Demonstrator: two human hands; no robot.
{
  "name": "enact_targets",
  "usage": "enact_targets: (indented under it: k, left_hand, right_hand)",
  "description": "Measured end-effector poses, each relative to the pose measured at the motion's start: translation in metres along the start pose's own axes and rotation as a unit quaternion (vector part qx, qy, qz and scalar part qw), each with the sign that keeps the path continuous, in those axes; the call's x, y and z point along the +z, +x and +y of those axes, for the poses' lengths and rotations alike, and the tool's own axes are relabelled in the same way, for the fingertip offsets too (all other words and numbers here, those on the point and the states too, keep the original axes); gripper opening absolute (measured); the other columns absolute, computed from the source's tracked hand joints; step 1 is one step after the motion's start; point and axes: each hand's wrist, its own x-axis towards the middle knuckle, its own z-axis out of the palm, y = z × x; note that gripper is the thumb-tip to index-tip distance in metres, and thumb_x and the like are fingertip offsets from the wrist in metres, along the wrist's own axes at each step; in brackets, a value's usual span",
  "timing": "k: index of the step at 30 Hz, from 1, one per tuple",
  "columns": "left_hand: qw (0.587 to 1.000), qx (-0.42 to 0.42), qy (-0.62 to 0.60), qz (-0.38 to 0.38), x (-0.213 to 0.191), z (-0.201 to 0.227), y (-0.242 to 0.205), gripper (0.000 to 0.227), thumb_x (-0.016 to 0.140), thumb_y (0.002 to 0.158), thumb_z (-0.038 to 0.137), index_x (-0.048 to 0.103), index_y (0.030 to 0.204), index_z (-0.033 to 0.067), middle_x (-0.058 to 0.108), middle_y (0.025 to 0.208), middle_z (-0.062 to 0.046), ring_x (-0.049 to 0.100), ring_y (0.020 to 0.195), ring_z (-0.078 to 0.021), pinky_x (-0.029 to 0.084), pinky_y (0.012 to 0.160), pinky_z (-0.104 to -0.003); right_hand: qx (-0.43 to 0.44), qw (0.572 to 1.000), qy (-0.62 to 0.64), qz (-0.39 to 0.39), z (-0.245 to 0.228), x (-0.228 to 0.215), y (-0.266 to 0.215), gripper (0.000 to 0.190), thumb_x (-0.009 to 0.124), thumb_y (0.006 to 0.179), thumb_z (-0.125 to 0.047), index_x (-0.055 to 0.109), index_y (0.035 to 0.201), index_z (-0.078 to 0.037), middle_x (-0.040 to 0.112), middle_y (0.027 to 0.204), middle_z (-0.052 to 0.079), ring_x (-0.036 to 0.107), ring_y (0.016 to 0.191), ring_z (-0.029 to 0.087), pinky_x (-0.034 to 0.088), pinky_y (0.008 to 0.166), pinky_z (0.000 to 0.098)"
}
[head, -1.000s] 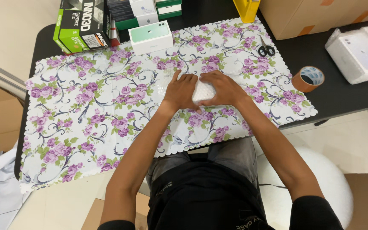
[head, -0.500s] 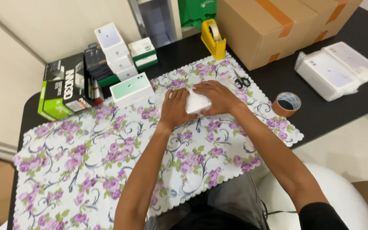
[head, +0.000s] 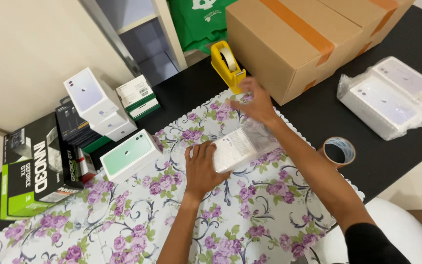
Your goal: The person wraps a boxed phone in bubble wrap and secures it with tape.
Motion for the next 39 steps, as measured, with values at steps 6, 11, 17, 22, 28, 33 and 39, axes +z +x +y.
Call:
enact_targets:
  k: [6,11,17,22,28,33,39]
  left_hand:
    - [1.000,-0.014,-0.002,0.018,0.006,-0.004,0.001,0.091,0.099,0.061,0.057,0.065,0.132,0.0114,0.071,0.141,-0.012,0.066,0.127,-0.0320,0.032,0.124,-0.058]
    - [0.999,-0.033,-0.010,0.001,-0.001,0.001,0.005,0.085,0.094,0.065,0.055,0.065,0.131,0.0107,0.071,0.139,-0.013,0.066,0.125,-0.0342,0.033,0.122,-0.060]
    - [0.997,-0.059,-0.017,-0.043,-0.009,0.005,0.008,0.080,0.090,0.071,0.054,0.066,0.133,0.0104,0.071,0.143,-0.015,0.065,0.130,-0.0349,0.031,0.126,-0.061]
    - [0.993,-0.076,-0.007,-0.091,-0.010,0.006,0.008,0.083,0.089,0.072,0.057,0.067,0.137,0.0111,0.071,0.146,-0.015,0.064,0.134,-0.0352,0.028,0.129,-0.061]
    - [0.991,-0.073,0.011,-0.111,-0.008,0.006,0.007,0.090,0.095,0.069,0.059,0.063,0.139,0.0124,0.065,0.154,-0.014,0.059,0.143,-0.0338,0.022,0.133,-0.059]
    - [0.987,-0.092,0.031,-0.128,-0.021,0.023,0.006,0.090,0.098,0.072,0.054,0.061,0.142,0.0126,0.063,0.161,-0.014,0.056,0.152,-0.0330,0.016,0.136,-0.059]
    - [0.993,-0.069,0.030,-0.087,-0.051,0.050,-0.038,0.094,0.101,0.068,0.056,0.060,0.141,0.0130,0.067,0.157,-0.013,0.057,0.152,-0.0299,0.015,0.137,-0.060]
  right_hand:
    - [0.256,0.964,-0.018,0.063,0.053,0.016,0.093,0.131,0.112,0.066,-0.067,0.046,0.164,-0.011,0.064,0.158,0.017,0.062,0.151,0.035,0.051,0.126,0.0505]
    - [0.211,0.964,0.015,0.158,0.092,0.050,0.112,0.091,0.104,0.087,-0.045,0.059,0.162,-0.019,0.073,0.150,0.017,0.067,0.146,0.038,0.057,0.121,0.0469]
    - [0.170,0.964,-0.010,0.205,0.059,0.047,0.107,0.057,0.096,0.098,-0.030,0.065,0.146,-0.026,0.076,0.142,0.022,0.072,0.137,0.043,0.062,0.112,0.0515]
    - [0.111,0.968,-0.008,0.223,0.017,0.034,0.099,0.049,0.092,0.099,-0.021,0.061,0.138,-0.016,0.077,0.133,0.027,0.074,0.132,0.047,0.063,0.104,0.0561]
    - [0.032,0.969,-0.011,0.245,-0.045,-0.006,0.061,0.052,0.098,0.093,-0.029,0.064,0.130,-0.017,0.078,0.122,0.020,0.077,0.125,0.042,0.059,0.101,0.0537]
    - [-0.008,0.967,0.017,0.254,-0.109,-0.039,-0.028,0.055,0.100,0.091,-0.035,0.063,0.128,-0.017,0.075,0.115,0.012,0.076,0.118,0.031,0.055,0.106,0.0474]
    - [-0.059,0.970,0.028,0.235,-0.102,-0.064,-0.125,0.059,0.101,0.097,-0.033,0.061,0.132,-0.007,0.076,0.114,0.024,0.080,0.113,0.038,0.066,0.087,0.0475]
